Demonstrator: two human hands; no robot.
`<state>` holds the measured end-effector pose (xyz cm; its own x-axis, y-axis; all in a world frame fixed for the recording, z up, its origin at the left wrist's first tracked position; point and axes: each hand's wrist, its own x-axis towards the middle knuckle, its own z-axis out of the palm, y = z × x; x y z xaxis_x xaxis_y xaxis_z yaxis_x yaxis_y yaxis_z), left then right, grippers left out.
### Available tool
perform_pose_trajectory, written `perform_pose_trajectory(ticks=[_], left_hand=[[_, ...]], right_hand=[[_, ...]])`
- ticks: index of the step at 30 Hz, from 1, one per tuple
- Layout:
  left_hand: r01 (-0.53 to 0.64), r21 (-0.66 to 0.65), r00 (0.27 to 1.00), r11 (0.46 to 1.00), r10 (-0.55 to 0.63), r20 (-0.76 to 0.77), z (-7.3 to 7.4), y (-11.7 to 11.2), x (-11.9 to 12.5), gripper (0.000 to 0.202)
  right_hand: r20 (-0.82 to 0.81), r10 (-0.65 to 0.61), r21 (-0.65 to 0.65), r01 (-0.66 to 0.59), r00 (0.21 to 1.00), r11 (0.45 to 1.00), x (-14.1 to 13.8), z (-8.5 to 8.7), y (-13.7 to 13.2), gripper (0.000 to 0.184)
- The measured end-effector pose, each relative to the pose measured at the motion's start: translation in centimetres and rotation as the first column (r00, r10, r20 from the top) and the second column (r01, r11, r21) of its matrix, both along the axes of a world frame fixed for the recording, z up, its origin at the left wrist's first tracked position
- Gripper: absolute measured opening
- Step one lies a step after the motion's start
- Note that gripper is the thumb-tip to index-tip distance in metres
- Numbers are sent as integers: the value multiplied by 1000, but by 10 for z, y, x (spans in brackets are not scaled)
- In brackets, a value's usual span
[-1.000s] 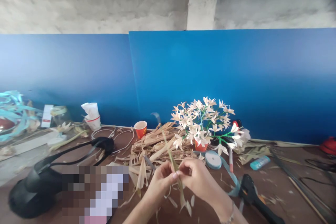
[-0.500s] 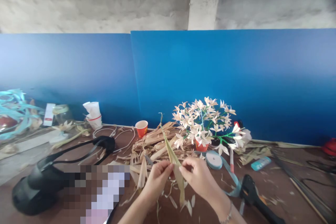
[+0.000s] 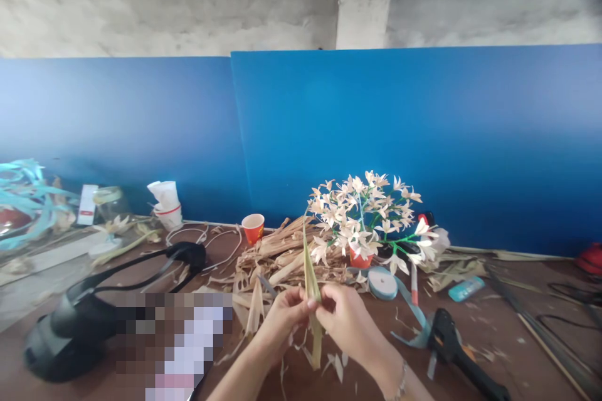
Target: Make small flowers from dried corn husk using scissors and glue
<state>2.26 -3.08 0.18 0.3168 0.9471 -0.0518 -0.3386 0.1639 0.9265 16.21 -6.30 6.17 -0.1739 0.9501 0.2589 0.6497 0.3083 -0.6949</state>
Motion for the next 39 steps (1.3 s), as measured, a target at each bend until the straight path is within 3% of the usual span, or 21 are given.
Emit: perform_pose_trajectory(ticks=[3, 10, 14, 18, 23, 30, 39], left_hand=[[-40, 18, 999, 999, 40, -2, 3, 1, -4, 35], [-71, 254, 929, 965, 156, -336, 12, 3, -7, 40], [-52, 329, 928, 943, 167, -334, 12, 0, -4, 38], [-46, 361, 930, 932, 171, -324, 12, -4, -1, 32], [-26, 395, 915, 918, 181, -362, 7, -3, 0, 23], [-94, 524, 798, 846, 379, -469, 0, -4, 4, 17], [-165, 606, 605, 778, 565, -561, 0, -8, 13, 17]], right_hand=[[-54, 56, 37, -54, 997, 998, 1, 1, -1, 17], [1, -24, 113, 24, 1000, 993, 3, -2, 1, 20], [-3, -26, 110, 26, 1000, 994, 5, -2, 3, 18], [46, -127, 82, 123, 991, 989, 6, -4, 5, 10], [142, -186, 112, 171, 972, 979, 2, -8, 4, 17], [258, -241, 169, 202, 936, 965, -4, -12, 2, 14], [235, -239, 184, 199, 942, 963, -9, -22, 2, 14]])
